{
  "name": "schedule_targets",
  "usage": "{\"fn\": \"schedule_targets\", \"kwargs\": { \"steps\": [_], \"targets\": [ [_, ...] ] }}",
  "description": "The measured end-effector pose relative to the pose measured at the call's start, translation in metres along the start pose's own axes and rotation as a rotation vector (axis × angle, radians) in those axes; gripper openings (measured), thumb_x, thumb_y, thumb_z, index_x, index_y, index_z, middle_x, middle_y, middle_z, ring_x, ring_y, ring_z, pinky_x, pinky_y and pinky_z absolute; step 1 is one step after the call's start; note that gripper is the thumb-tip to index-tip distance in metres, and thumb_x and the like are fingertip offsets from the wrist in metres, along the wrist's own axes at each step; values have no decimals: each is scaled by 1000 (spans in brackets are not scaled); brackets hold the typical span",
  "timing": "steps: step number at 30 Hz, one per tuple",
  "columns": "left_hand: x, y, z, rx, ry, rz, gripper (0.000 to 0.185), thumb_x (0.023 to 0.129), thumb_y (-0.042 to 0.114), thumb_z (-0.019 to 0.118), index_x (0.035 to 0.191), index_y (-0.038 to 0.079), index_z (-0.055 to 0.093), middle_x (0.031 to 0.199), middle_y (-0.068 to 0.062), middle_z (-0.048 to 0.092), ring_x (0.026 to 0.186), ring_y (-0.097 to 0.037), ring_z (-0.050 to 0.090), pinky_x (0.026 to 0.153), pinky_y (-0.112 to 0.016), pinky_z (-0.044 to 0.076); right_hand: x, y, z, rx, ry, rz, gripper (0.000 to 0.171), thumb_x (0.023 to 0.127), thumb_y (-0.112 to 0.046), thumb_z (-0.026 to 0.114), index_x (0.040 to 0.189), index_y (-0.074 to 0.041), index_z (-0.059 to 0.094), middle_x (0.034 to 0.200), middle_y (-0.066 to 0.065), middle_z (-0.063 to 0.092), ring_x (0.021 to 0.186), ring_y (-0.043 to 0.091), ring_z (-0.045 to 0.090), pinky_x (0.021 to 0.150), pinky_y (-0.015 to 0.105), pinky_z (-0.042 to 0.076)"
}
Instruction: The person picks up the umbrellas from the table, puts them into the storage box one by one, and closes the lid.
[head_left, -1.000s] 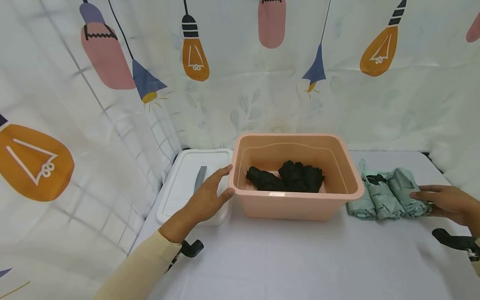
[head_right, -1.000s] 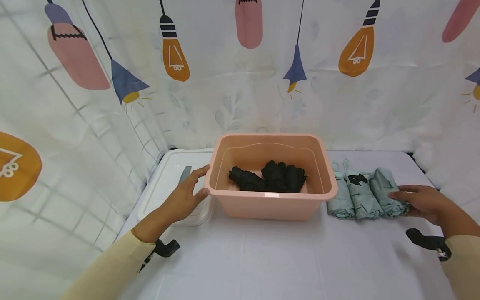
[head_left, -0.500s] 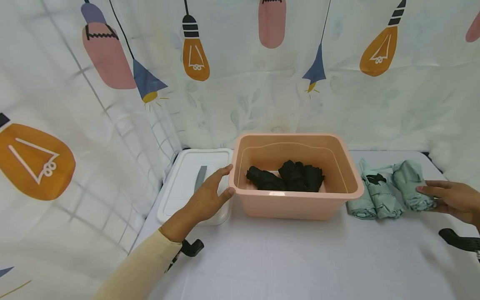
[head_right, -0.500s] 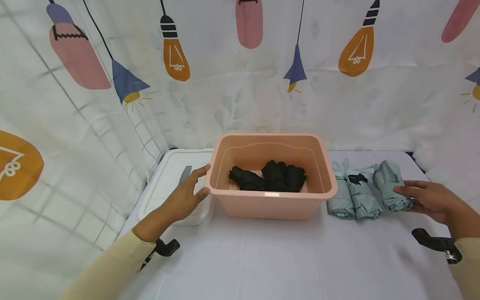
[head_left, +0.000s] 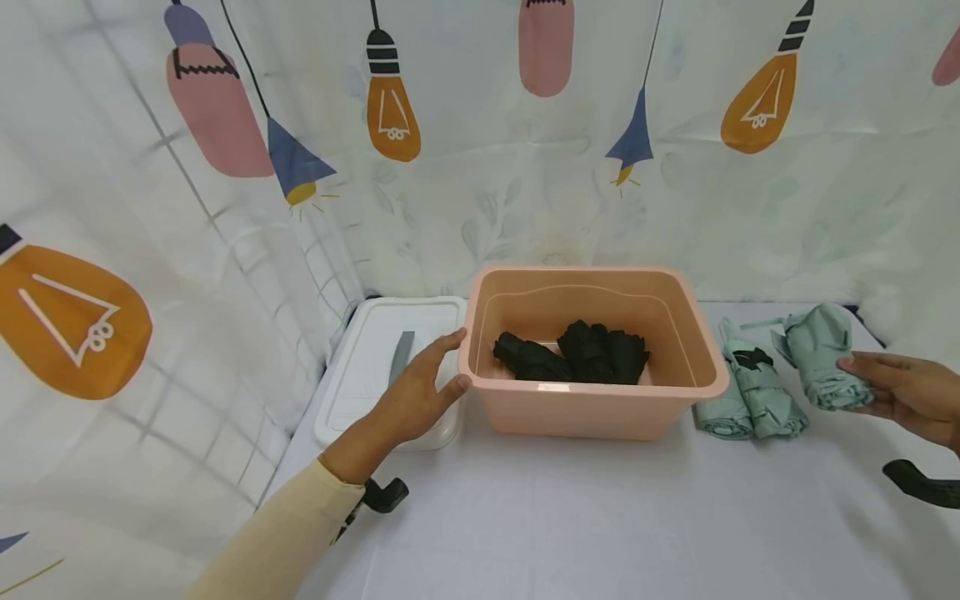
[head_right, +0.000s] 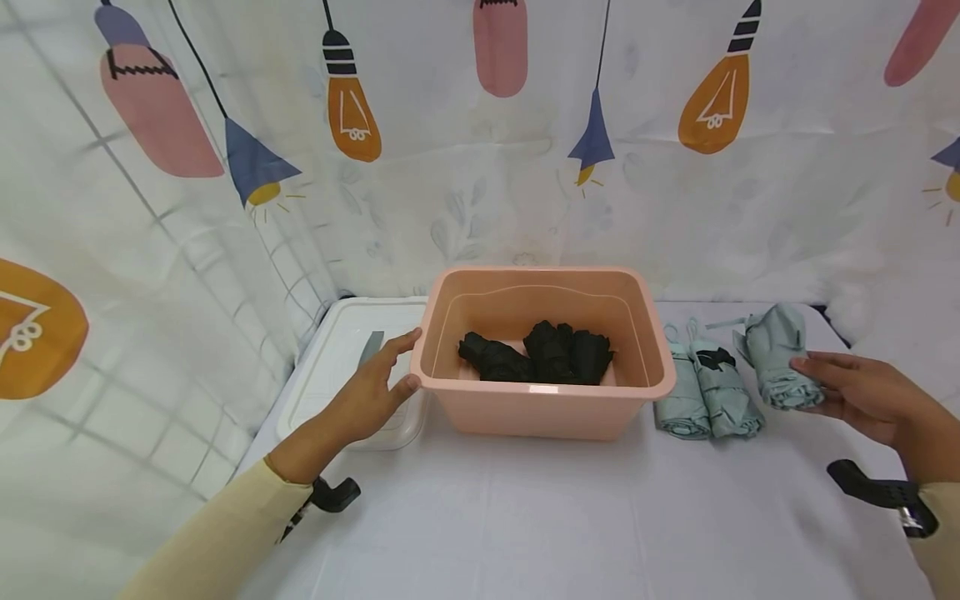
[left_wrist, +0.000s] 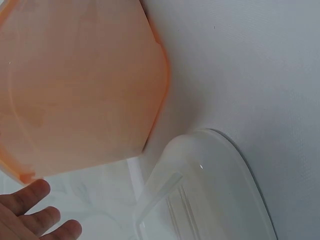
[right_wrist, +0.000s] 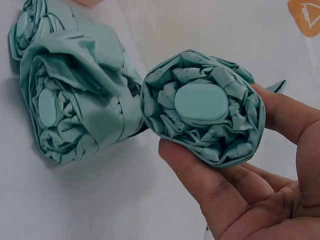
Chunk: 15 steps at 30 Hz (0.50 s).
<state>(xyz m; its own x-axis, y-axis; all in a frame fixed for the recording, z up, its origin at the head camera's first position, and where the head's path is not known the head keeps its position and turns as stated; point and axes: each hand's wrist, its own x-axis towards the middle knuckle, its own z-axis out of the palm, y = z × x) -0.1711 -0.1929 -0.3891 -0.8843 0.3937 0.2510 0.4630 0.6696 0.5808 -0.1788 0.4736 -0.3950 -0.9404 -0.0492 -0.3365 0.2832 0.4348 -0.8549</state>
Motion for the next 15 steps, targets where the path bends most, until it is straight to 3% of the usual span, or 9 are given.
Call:
{"fn": "schedule_targets", "kwargs": {
  "steps": [1, 4, 10, 15],
  "targets": [
    [0, 0, 0, 2, -1, -1, 89, 94, 79, 37, 163, 24, 27, 159, -8, 40, 148, -33, 34, 115, -61, 31, -1, -1, 1, 13, 4, -12, 89, 111, -35, 43, 149, 19, -16, 101, -25, 54, 86, -6, 63, 77, 25, 59],
    [0, 0, 0, 1, -4, -10, 90, 93, 80, 37, 163, 24, 27, 160, -7, 40, 148, -33, 34, 115, -61, 31, -4, -5, 4, 66, 13, -53, 85, 112, -29, 44, 149, 19, -16, 100, -31, 52, 86, -8, 62, 75, 24, 58],
    [-1, -1, 1, -2, -6, -16, 88, 94, 79, 37, 164, 26, 27, 160, -7, 40, 148, -32, 34, 114, -61, 31, -8, -16, 10, 266, 14, -102, 85, 111, -21, 48, 151, 14, -18, 98, -23, 60, 86, -1, 66, 71, 24, 59],
    [-1, -1, 1, -4, -6, -17, 89, 93, 80, 37, 163, 25, 27, 160, -8, 40, 147, -33, 34, 114, -62, 32, -12, -25, 15, 350, 9, -144, 85, 111, -18, 48, 152, 11, -20, 100, -19, 62, 88, 1, 67, 71, 25, 59]
  ]
}}
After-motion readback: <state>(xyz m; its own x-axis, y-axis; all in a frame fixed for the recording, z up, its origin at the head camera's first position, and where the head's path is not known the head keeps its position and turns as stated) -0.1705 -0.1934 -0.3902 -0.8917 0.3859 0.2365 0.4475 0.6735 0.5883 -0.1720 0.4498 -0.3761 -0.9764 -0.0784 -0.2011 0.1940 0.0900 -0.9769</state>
